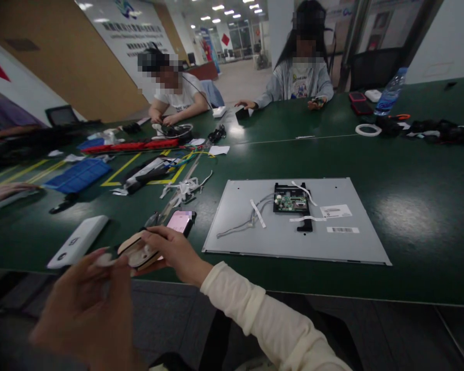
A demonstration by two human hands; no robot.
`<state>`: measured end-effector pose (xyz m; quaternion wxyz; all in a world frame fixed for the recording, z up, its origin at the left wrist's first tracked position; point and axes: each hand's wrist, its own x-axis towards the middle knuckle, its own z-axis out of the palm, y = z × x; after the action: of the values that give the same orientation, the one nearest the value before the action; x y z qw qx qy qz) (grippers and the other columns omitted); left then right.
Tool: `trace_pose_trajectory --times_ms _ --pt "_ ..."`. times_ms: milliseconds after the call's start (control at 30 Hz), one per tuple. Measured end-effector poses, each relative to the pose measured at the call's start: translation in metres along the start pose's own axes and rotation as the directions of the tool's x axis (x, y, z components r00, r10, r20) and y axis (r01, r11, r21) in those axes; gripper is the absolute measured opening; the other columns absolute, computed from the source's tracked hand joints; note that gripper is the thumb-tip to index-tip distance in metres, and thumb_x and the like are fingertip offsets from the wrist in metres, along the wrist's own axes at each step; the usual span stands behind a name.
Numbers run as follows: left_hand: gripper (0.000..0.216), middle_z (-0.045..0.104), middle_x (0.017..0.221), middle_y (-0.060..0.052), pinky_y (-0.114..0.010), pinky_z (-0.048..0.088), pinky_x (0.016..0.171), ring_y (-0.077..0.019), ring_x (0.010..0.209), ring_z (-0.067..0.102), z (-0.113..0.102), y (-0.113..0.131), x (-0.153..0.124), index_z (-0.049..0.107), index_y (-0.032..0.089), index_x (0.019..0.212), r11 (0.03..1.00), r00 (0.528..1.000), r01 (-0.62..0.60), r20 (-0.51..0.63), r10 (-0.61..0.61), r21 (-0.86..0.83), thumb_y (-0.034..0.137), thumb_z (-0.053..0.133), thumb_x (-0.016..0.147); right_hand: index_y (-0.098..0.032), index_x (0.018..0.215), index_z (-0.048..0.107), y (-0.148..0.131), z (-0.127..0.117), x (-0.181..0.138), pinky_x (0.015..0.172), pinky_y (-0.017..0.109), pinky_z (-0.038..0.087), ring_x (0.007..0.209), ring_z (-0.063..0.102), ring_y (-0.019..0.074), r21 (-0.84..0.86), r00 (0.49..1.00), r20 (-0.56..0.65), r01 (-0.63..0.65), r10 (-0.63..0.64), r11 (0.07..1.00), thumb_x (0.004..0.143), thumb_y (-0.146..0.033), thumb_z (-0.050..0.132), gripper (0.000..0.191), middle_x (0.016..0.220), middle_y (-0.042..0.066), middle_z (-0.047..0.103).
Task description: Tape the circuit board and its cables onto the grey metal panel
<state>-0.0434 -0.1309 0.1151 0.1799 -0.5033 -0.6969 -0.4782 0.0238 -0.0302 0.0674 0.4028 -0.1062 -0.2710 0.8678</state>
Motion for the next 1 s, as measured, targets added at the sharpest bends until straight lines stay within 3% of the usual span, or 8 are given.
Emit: trace_pose_trajectory --times_ms 67,167,400,700,867,1000 --pt "0.034 0.069 0.086 -0.006 -0.030 0.048 0.066 -0.0173 0.069 0.062 0.024 0.000 0.000 0.066 0.016 0.106 0.989 0.996 -0.069 -0.043 0.075 0.134 0.033 0.070 0.077 -0.021 0.100 0.061 0.003 0.001 -0.001 0.053 0.021 0.052 0.071 0.057 0.0114 -0.021 0.999 -0.049 0.005 -0.006 1.000 0.069 -0.051 0.072 0.045 0.089 0.000 0.060" --pt "0.027 0.069 0.078 -0.006 -0.027 0.044 0.062 -0.0163 0.063 0.061 0.035 -0.001 -0.004 0.067 0.015 0.101 0.942 0.982 -0.173 -0.021 0.187 0.287 0.031 0.066 0.079 -0.022 0.103 0.062 0.004 0.004 -0.004 0.054 0.018 0.050 0.072 0.057 0.0102 -0.048 0.996 -0.086 0.034 -0.038 0.998 0.069 -0.049 0.072 0.044 0.090 -0.001 0.060" --pt "0.024 0.061 0.069 -0.001 -0.024 0.038 0.056 -0.0135 0.057 0.053 0.027 -0.006 -0.004 0.063 0.016 0.097 0.913 0.982 -0.190 0.076 0.175 0.362 0.034 0.060 0.083 -0.021 0.105 0.064 0.005 0.009 -0.006 0.059 0.019 0.047 0.070 0.056 0.0099 -0.190 0.986 -0.148 0.054 -0.083 0.980 0.080 -0.046 0.062 0.035 0.085 -0.001 0.060" --pt "0.022 0.063 0.075 -0.002 -0.025 0.039 0.057 -0.0168 0.064 0.059 0.023 -0.012 -0.004 0.060 0.019 0.096 0.904 0.963 -0.243 0.199 0.182 0.350 0.037 0.052 0.086 -0.020 0.108 0.066 0.017 0.002 -0.002 0.079 0.026 0.048 0.087 0.060 0.0144 -0.451 0.948 -0.173 0.166 -0.269 0.877 0.084 -0.043 0.058 0.034 0.094 0.002 0.065" --pt "0.024 0.065 0.076 -0.002 -0.026 0.038 0.053 -0.0177 0.061 0.060 0.016 -0.020 -0.008 0.059 0.021 0.097 0.901 0.960 -0.247 0.215 0.178 0.357 0.039 0.050 0.086 -0.021 0.110 0.067 0.018 0.005 -0.007 0.085 0.027 0.046 0.096 0.060 0.0162 -0.598 0.912 -0.147 0.226 -0.383 0.769 0.084 -0.043 0.058 0.035 0.105 0.004 0.065" --pt "0.028 0.063 0.073 -0.002 -0.027 0.037 0.053 -0.0187 0.058 0.058 0.013 -0.021 -0.011 0.061 0.022 0.099 0.905 0.978 -0.166 0.180 0.102 0.392 0.044 0.052 0.085 -0.021 0.112 0.066 0.016 0.009 -0.011 0.087 0.027 0.045 0.098 0.059 0.0164 -0.644 0.911 -0.121 0.230 -0.395 0.729 0.085 -0.043 0.058 0.036 0.108 0.004 0.064"
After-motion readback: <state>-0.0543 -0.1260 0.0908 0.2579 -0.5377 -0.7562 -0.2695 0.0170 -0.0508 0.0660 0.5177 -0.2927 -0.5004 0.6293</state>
